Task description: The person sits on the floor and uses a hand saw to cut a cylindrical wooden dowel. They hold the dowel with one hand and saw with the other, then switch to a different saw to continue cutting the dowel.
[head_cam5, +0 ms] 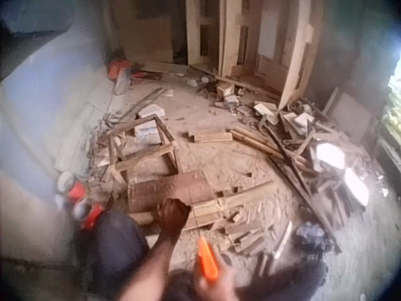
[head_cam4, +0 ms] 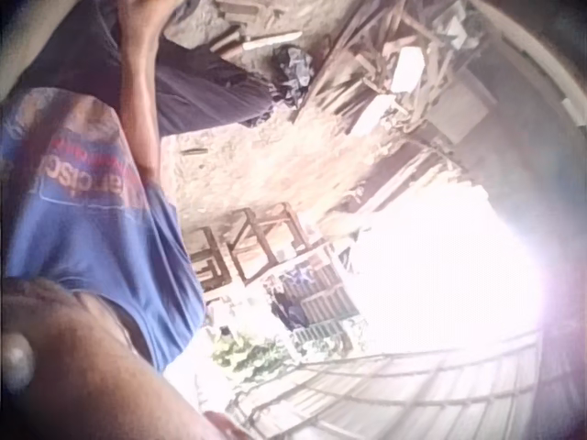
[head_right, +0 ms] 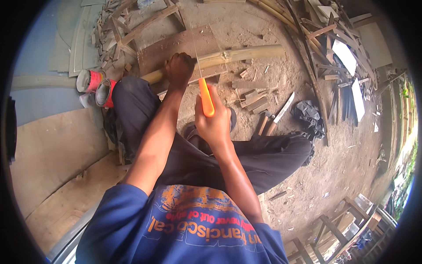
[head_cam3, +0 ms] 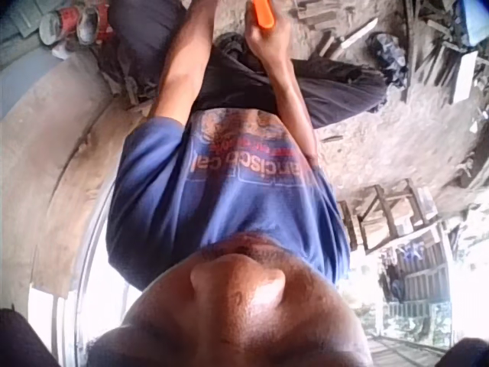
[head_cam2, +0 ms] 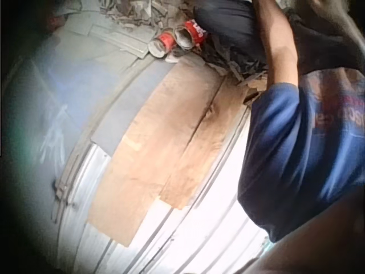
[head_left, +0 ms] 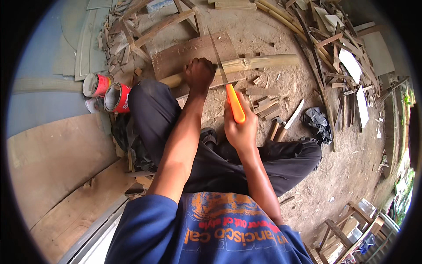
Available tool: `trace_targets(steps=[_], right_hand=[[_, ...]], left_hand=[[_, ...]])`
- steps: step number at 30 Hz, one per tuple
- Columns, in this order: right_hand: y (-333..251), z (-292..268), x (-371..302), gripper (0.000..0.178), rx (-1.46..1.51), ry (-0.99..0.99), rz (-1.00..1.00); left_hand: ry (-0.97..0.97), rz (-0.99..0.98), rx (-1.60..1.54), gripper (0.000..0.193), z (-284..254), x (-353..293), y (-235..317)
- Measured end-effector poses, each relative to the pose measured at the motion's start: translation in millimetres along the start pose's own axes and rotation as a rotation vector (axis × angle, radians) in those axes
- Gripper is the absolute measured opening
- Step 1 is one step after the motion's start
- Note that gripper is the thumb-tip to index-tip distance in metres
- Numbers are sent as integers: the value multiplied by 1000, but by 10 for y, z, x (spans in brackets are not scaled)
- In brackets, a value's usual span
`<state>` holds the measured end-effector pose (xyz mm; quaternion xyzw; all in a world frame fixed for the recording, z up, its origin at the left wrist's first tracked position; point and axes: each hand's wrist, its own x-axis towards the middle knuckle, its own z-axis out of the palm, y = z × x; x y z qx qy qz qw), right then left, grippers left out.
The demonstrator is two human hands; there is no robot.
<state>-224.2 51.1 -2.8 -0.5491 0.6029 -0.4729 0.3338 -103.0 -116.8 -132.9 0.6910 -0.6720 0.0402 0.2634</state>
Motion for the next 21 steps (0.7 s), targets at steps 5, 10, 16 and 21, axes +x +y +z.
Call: trace_targets(steps=[5,10,16,21], right_hand=[[-175,-248,-572,42,-24,-55,73],[-5,-320,-560,41,8,8,45],[-38,-43,10,34,-23,-24,0],[-235,-344,-747,43,-38,13,-7]], left_hand=[[-92,-44,36,26,69,28,-124],[-127,-56,-18,25,41,103,10],[-131,-51,1,25,-16,85,15],[-74,-34,-13,25,88,10,-57]])
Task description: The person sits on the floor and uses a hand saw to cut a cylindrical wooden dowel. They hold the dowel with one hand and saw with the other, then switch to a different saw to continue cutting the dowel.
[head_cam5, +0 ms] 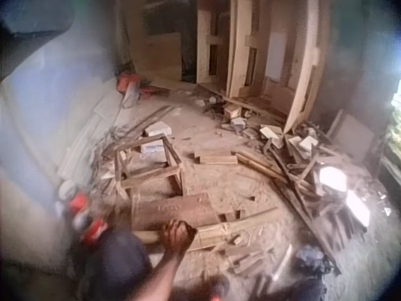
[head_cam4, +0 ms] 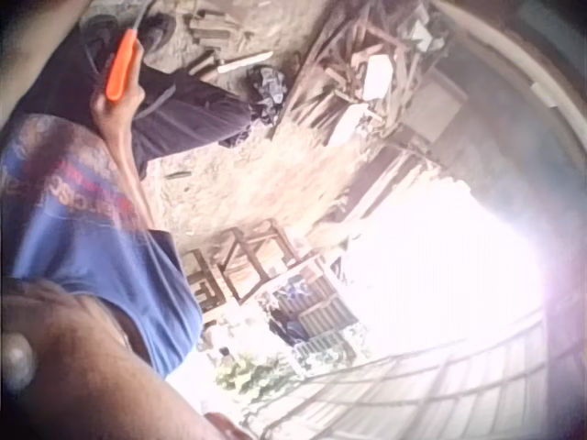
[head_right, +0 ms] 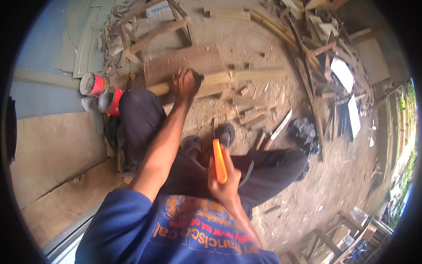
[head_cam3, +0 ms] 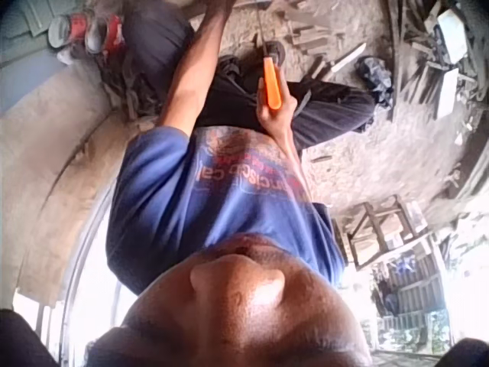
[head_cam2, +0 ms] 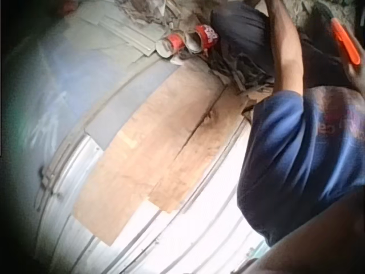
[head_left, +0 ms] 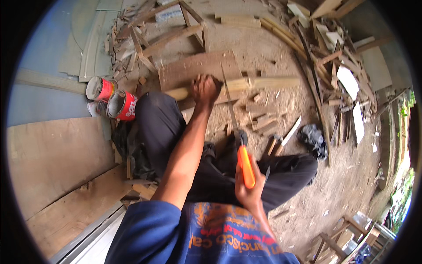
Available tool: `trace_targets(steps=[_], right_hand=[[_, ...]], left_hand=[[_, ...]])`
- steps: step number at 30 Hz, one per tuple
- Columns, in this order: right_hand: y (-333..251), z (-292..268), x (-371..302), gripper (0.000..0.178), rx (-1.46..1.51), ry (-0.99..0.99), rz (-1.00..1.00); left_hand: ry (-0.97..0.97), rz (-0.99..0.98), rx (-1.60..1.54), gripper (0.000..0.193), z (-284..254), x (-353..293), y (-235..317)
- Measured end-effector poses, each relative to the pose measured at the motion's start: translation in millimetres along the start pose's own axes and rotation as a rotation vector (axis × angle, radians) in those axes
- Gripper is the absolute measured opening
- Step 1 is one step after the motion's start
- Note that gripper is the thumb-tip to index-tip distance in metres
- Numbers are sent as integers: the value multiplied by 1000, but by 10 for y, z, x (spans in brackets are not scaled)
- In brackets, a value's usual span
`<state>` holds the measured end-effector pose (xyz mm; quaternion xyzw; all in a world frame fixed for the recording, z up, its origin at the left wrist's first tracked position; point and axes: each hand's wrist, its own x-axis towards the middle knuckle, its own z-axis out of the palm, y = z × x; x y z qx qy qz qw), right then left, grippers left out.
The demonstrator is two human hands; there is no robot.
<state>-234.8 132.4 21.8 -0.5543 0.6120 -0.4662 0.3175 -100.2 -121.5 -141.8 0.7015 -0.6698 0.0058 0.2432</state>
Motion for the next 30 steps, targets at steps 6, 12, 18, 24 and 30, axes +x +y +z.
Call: trace_targets(steps=[6,12,18,24,30], right_hand=[[168,352,1103,18,80,2,69],[170,-46,-127,46,-38,-52,67],[174,335,1013,34,10,-4,46],[194,-31,20,45,42,1,4],[355,276,938,41,61,-40,115]], left_hand=[[-62,3,70,23,-15,126,117],[-45,-17,21,31,-62,154,79],[-41,53,12,29,-93,83,210],[-50,-1,49,29,81,91,-31],[27,74,13,28,93,56,85]])
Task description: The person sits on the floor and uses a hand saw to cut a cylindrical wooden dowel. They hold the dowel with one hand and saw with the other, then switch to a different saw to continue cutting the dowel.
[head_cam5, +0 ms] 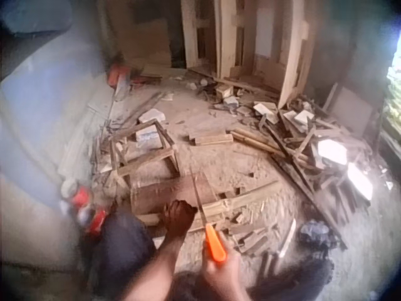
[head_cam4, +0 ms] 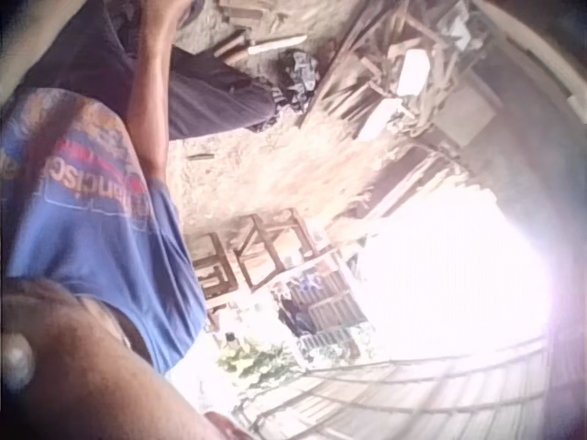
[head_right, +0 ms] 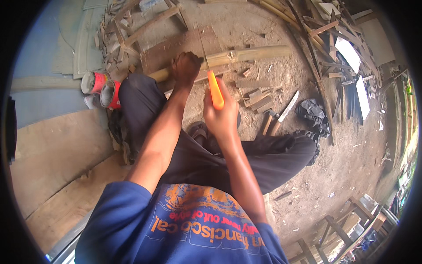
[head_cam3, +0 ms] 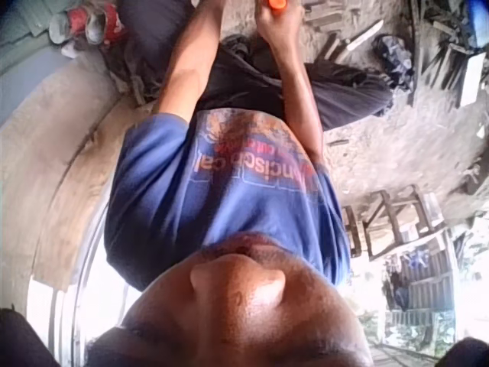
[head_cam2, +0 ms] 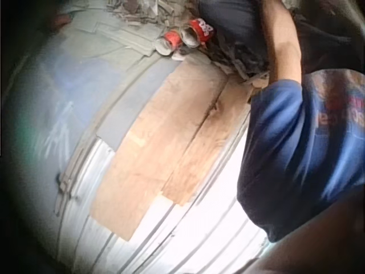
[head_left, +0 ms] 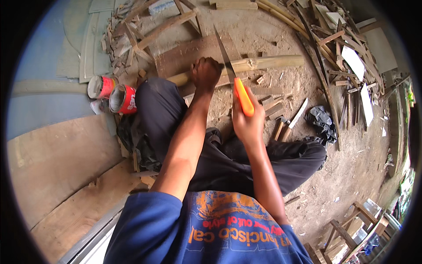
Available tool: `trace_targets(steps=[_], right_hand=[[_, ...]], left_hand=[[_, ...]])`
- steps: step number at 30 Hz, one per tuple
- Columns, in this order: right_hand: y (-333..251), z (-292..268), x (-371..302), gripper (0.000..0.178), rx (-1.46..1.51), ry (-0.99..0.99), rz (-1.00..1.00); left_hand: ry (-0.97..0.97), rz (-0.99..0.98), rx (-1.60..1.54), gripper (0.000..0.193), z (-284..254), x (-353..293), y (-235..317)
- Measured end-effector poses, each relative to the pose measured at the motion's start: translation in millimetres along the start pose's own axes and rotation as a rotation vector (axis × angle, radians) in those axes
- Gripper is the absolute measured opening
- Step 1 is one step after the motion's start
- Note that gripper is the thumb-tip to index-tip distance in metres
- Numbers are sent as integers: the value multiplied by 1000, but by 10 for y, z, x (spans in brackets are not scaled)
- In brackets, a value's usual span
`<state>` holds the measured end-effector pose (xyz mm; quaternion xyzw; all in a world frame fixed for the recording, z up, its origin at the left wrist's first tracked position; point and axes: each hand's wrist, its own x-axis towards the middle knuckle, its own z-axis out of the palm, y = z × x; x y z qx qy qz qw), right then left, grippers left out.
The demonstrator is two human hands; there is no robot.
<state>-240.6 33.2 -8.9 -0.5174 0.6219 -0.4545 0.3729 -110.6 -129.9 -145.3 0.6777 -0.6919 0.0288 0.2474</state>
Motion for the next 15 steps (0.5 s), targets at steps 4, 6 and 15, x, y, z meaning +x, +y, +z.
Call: trace_targets(steps=[4,6,15], right_hand=[[-213,73,243,36,-65,14,-44],[28,139,174,35,-35,98,-133],[326,123,51,42,55,1,134]], left_hand=[[31,66,50,25,156,4,-175],[73,64,42,24,113,38,-77],[26,-21,17,25,-74,67,17]])
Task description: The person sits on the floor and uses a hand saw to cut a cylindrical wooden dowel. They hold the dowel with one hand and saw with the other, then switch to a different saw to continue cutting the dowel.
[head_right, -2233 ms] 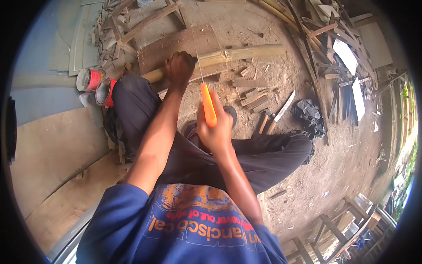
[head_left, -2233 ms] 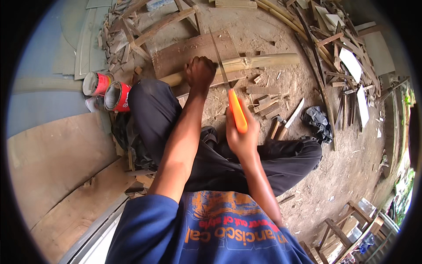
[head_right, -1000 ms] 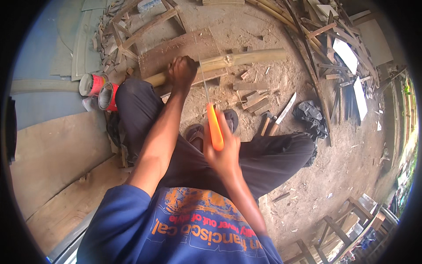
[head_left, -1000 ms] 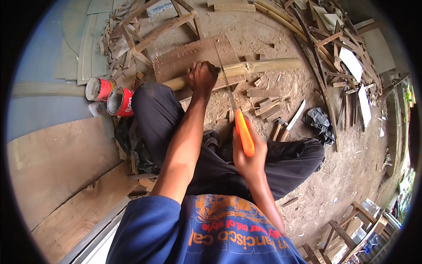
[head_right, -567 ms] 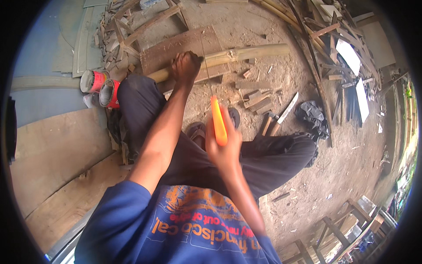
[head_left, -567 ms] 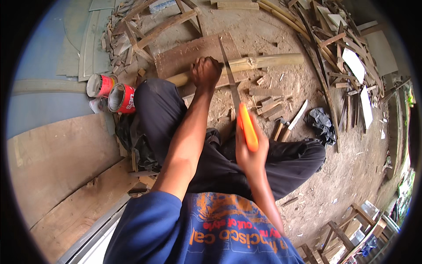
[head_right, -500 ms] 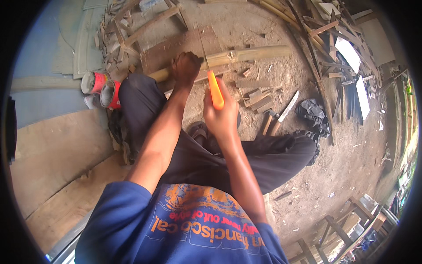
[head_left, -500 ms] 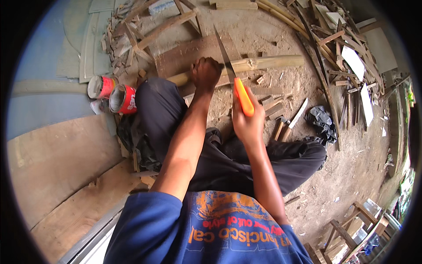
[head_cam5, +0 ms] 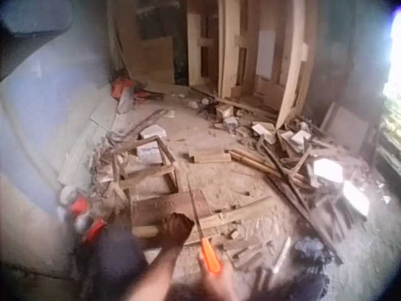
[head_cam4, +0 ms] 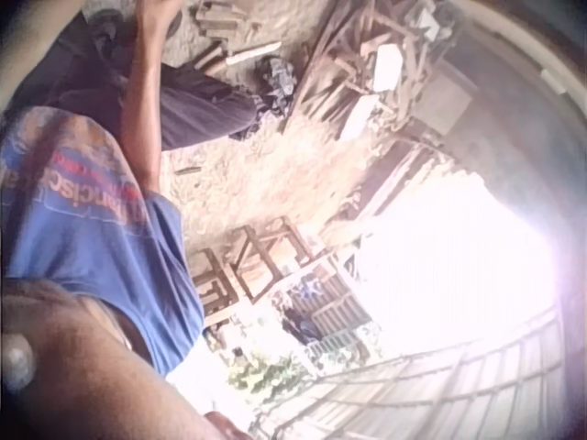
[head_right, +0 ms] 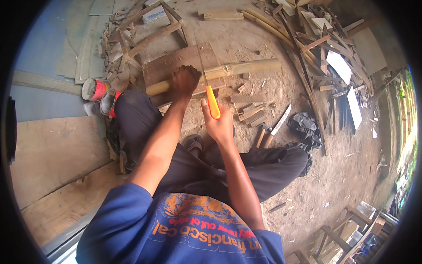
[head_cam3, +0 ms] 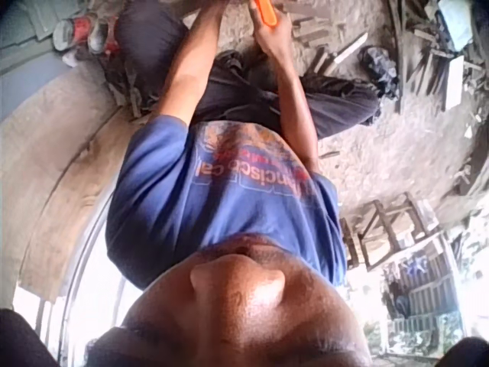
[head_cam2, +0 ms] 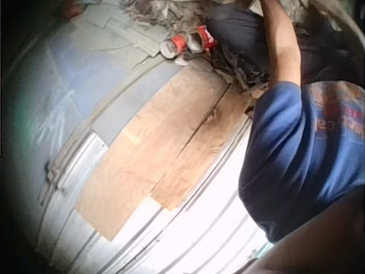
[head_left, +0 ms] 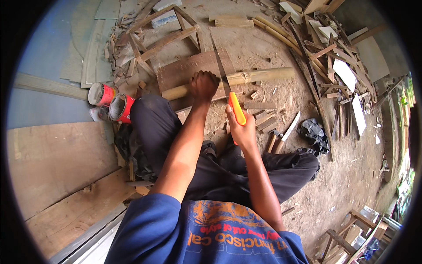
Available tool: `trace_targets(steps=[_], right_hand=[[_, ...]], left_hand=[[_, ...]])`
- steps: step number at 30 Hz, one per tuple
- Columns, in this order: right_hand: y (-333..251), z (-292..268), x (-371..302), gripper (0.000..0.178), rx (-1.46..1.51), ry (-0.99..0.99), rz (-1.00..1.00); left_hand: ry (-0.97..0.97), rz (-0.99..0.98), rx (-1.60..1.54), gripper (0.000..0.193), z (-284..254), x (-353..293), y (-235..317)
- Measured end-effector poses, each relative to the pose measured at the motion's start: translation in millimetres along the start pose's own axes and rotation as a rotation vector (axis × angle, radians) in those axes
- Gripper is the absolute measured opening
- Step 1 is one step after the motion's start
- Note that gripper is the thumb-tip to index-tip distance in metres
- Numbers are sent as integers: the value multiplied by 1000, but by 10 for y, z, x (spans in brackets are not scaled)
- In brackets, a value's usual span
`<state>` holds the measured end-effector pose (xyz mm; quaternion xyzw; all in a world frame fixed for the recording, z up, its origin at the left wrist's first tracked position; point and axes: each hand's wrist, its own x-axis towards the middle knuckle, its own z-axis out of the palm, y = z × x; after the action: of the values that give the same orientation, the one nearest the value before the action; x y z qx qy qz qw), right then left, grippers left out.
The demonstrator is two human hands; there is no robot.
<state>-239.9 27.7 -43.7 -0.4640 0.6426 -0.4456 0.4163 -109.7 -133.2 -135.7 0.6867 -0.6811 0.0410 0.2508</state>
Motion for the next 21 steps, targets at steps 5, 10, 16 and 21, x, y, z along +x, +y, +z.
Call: trace_targets(steps=[5,10,16,21], right_hand=[[-255,-224,-485,39,-161,-4,-39],[-367,-489,-1203,27,-82,0,-8],[-27,-443,-703,26,101,150,-90],[627,-913,-363,24,-19,561,-358]], left_hand=[[-218,-79,-72,36,-164,26,137],[-210,-108,-3,41,45,-56,-76],[123,32,67,29,57,-84,-12],[208,162,2,28,-95,-232,32]])
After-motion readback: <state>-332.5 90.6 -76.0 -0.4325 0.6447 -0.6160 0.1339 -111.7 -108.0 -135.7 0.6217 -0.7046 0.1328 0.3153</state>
